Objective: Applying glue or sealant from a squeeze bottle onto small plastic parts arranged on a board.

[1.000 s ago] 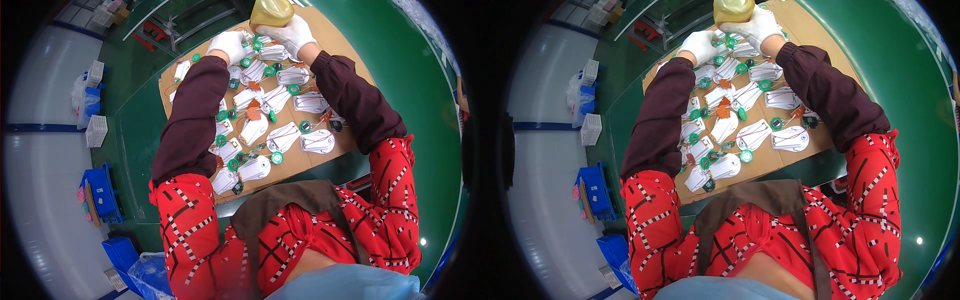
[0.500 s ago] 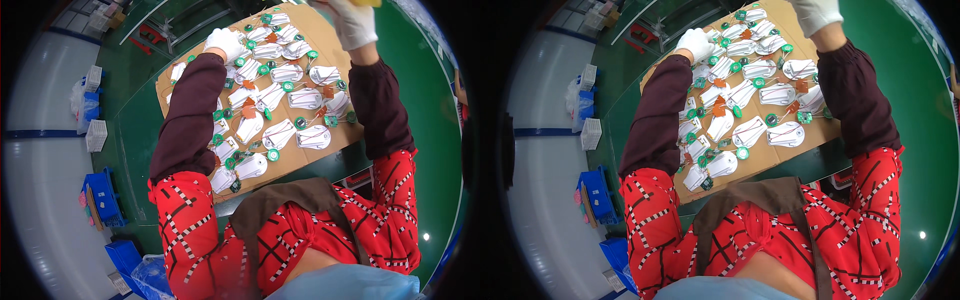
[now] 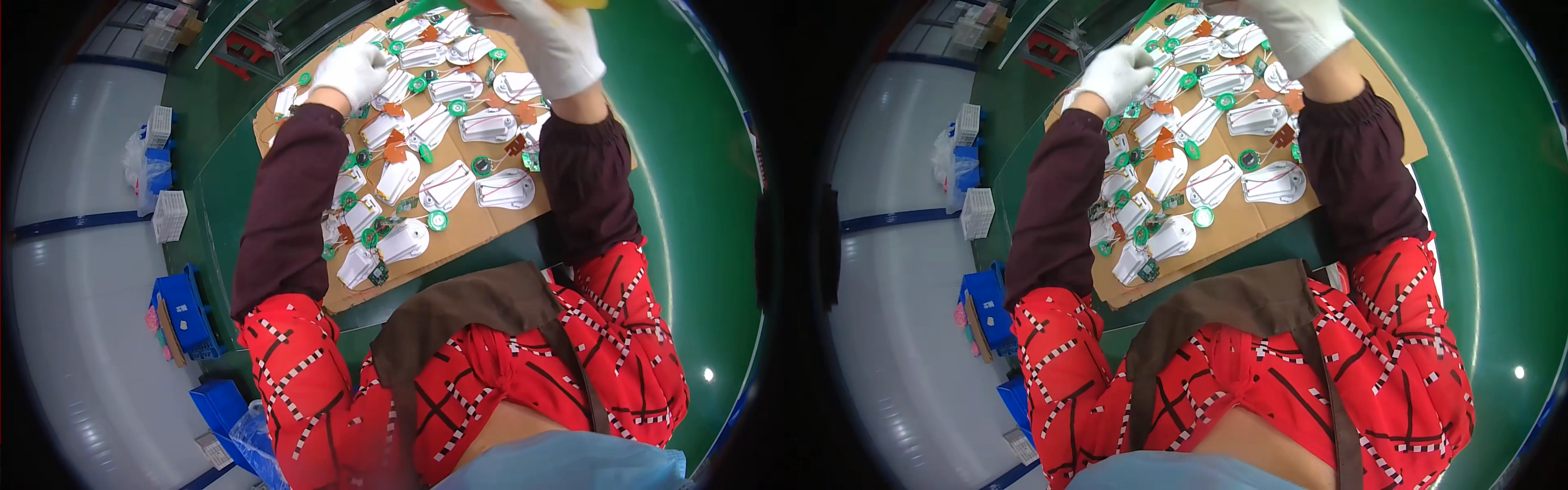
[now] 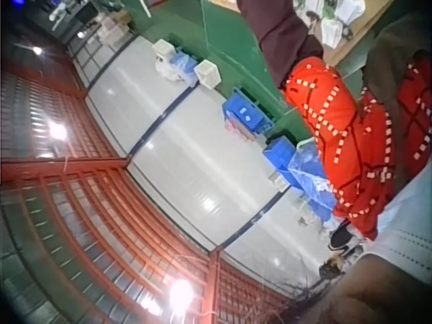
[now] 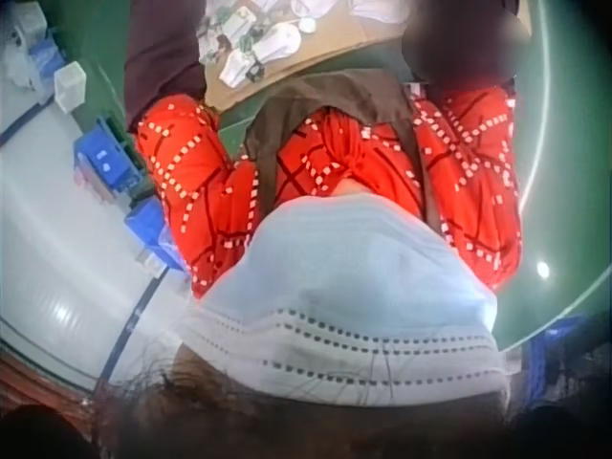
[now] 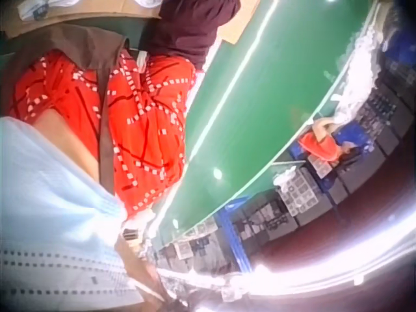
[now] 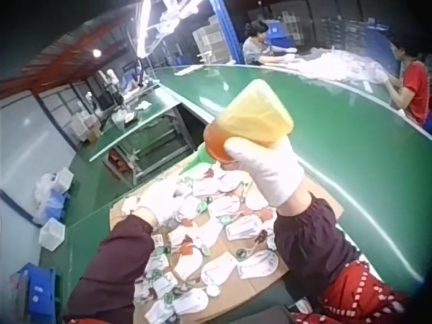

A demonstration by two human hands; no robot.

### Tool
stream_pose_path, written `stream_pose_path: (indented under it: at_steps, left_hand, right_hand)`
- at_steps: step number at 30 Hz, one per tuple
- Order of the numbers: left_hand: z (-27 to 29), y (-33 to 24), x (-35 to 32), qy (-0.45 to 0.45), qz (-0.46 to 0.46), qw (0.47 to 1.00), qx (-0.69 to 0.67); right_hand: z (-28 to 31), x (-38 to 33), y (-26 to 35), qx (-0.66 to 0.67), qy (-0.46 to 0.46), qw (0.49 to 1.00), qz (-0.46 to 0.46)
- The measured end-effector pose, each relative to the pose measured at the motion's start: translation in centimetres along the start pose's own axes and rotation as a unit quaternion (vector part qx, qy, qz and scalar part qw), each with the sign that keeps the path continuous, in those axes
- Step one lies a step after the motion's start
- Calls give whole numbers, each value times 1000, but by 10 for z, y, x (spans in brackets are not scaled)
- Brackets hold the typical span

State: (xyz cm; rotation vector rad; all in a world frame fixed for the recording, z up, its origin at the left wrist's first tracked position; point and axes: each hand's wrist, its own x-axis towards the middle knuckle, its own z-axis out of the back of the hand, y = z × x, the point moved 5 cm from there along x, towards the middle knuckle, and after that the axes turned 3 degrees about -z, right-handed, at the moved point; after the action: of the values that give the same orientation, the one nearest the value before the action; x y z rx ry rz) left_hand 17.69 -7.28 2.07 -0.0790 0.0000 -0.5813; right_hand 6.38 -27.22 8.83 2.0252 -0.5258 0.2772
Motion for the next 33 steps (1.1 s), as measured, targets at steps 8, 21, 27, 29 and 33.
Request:
stream_pose_path:
  at_steps: [8,21,27,29,33]
  left_hand:
    - [-27,-13,-8,46,64,988,133]
    - [-37,-1,-2,17,51,991,122]
    - [-34,10,-3,0,53,997,55]
    - [-26,8,-2,-46,49,996,59]
    - [-22,-1,-4,-9,49,998,27]
  right_hand:
    - [-6,-4,-11,-4,9,999,-32]
    - [-5,0,-43,-131,52,989,-42]
    - [-5,-1,-36,-101,44,990,-92]
    - [12,11,-75,-323,103,939,-58]
    - [0,5,-55,-154,38,987,-24]
